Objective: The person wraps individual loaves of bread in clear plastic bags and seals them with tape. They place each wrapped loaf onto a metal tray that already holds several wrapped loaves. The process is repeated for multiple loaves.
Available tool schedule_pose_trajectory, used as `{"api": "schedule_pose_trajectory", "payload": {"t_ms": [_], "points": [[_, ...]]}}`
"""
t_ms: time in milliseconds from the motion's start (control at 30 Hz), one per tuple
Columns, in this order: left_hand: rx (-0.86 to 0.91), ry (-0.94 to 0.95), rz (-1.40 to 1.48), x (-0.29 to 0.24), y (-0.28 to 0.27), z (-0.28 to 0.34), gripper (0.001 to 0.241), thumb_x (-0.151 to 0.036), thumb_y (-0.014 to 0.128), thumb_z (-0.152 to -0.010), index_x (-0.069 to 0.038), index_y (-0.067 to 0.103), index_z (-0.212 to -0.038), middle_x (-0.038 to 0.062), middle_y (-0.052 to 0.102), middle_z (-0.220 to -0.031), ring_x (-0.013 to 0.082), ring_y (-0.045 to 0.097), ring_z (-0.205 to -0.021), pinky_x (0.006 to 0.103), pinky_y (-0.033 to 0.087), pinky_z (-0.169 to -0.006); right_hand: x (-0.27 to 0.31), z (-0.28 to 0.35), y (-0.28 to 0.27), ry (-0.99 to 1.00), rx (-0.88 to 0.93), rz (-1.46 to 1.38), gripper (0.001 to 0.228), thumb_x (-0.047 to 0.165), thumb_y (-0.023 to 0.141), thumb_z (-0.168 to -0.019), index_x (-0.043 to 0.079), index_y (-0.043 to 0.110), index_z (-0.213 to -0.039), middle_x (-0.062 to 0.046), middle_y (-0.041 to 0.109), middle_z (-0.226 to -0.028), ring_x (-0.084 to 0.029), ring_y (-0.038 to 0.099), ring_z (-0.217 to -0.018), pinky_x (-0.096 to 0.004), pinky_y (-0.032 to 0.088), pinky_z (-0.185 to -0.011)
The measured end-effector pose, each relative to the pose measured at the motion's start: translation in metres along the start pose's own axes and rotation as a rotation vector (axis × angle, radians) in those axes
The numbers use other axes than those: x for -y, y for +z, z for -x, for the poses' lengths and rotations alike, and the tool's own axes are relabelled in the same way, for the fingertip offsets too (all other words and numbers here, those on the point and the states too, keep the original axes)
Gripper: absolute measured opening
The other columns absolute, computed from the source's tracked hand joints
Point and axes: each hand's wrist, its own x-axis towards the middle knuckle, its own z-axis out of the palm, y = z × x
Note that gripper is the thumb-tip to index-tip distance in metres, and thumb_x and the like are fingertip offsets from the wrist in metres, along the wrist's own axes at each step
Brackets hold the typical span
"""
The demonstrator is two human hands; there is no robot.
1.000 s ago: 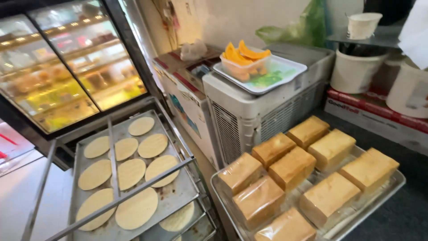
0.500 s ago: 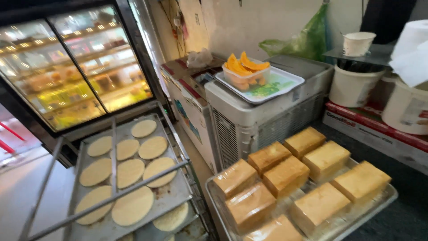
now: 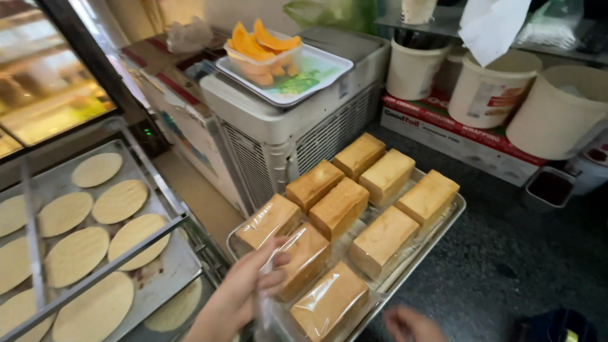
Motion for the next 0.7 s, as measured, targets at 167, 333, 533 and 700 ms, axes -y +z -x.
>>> {"api": "schedule_pose_trajectory", "payload": {"t_ms": [167,333,533,700], "points": [[-0.093,-0.362,-0.148,0.006,0.037,-0.07,0.058,-0.031,0.053,-0.107,0.004,0.051,-0.153,0.021,0.071,-0.138,0.0053,0.032,-0.047,0.014,0.032,-0.036,0.263,-0.127,-0.108,0.229,-0.02,-0.011,0.022,0.03,0.064,-0.102,0.016,0.077,-0.093,0.001,0.079,-0.083,-0.012,0.07,-0.076,-0.028,0.056,-0.072],[-0.226,-0.391,-0.117,0.073,-0.011,-0.199,0.042,-0.028,0.065,-0.096,-0.005,0.059,-0.131,0.013,0.072,-0.128,0.0192,0.058,-0.084,0.0256,0.044,-0.061,0.224,-0.271,-0.086,0.088,-0.122,0.184,0.037,0.043,0.054,-0.102,0.014,0.075,-0.112,-0.008,0.08,-0.103,-0.026,0.074,-0.096,-0.041,0.053,-0.086],[-0.365,-0.349,0.006,0.099,-0.017,-0.264,0.027,-0.017,0.068,-0.102,-0.013,0.051,-0.081,0.003,0.045,-0.057,0.0182,0.045,-0.046,0.0336,0.041,-0.045,0.236,-0.364,-0.066,0.215,-0.048,0.257,0.049,0.049,0.041,-0.107,0.009,0.068,-0.113,-0.014,0.075,-0.116,-0.034,0.069,-0.109,-0.047,0.051,-0.093],[-0.359,-0.466,0.008,0.085,-0.01,-0.272,0.017,-0.011,0.053,-0.108,-0.006,0.047,-0.093,0.008,0.047,-0.063,0.0222,0.047,-0.05,0.0366,0.047,-0.049,0.212,-0.397,-0.045,0.391,0.085,0.318,0.066,0.06,0.032,-0.107,0.009,0.062,-0.136,-0.014,0.071,-0.133,-0.034,0.068,-0.12,-0.047,0.051,-0.1]]}}
